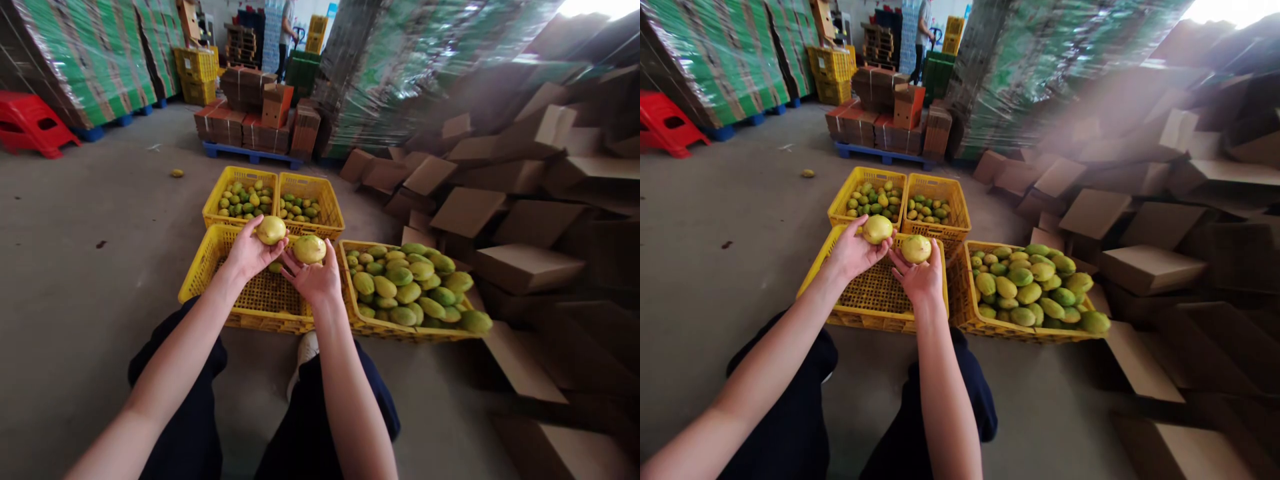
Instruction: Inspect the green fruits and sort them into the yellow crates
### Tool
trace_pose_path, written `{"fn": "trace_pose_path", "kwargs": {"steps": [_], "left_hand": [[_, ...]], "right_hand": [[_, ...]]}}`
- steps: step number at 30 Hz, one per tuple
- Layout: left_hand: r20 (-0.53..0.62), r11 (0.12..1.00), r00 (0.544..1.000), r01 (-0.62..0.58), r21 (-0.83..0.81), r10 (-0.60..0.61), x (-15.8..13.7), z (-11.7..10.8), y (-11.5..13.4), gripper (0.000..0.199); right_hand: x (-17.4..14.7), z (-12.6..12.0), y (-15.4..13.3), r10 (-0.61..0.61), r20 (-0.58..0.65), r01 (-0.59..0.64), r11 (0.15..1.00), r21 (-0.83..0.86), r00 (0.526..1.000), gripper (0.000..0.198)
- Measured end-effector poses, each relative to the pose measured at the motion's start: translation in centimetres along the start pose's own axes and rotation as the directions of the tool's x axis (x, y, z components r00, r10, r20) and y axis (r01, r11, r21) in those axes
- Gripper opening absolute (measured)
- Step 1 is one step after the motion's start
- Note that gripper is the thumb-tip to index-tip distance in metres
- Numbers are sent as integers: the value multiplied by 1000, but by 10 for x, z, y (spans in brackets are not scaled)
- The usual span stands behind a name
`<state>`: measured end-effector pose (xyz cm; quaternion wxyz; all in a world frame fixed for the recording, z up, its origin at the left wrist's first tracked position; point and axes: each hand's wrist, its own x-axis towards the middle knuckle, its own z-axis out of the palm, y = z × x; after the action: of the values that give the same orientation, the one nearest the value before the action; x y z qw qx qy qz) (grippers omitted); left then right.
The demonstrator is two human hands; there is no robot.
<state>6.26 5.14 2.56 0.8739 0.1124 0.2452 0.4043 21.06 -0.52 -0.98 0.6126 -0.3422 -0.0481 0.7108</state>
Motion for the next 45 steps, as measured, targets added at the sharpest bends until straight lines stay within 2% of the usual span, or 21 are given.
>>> {"fn": "trace_pose_path", "kwargs": {"steps": [4,8,16,18,22,25,29,32,39,42,45], "left_hand": [[9,1000,1000,-9,-3,9,1,-2,1,53],[24,1000,1000,-20,14,20,3,-5,2,55],[28,998,999,-36,47,35,2,-7,3,58],[26,998,999,-44,51,42,2,-8,4,58],[11,997,998,-57,58,57,0,-9,7,55],[-4,995,997,-71,67,71,-1,-10,10,53],[10,994,997,-83,75,83,-4,-12,13,48],[34,994,996,-85,71,82,-5,-14,15,47],[30,991,994,-108,75,106,-7,-14,17,53],[29,990,994,-110,92,108,-8,-13,17,43],[26,990,995,-100,101,98,-7,-15,19,35]], "right_hand": [[2,-1,-1,-45,32,41,993,114,998,47],[1,3,-2,-48,-11,49,975,218,999,41],[3,2,-5,-1,92,-13,988,152,996,41],[5,3,-4,0,70,-9,991,134,998,44],[6,8,1,-43,-62,49,994,99,997,54],[5,13,3,-62,-52,68,991,112,997,61],[2,18,2,-77,-13,78,976,205,997,53],[4,17,2,-41,-13,43,971,237,999,49],[4,12,1,33,34,-38,985,166,999,45],[3,15,2,-16,-10,17,988,154,1000,42],[7,18,4,-73,-23,75,991,113,997,48]]}}
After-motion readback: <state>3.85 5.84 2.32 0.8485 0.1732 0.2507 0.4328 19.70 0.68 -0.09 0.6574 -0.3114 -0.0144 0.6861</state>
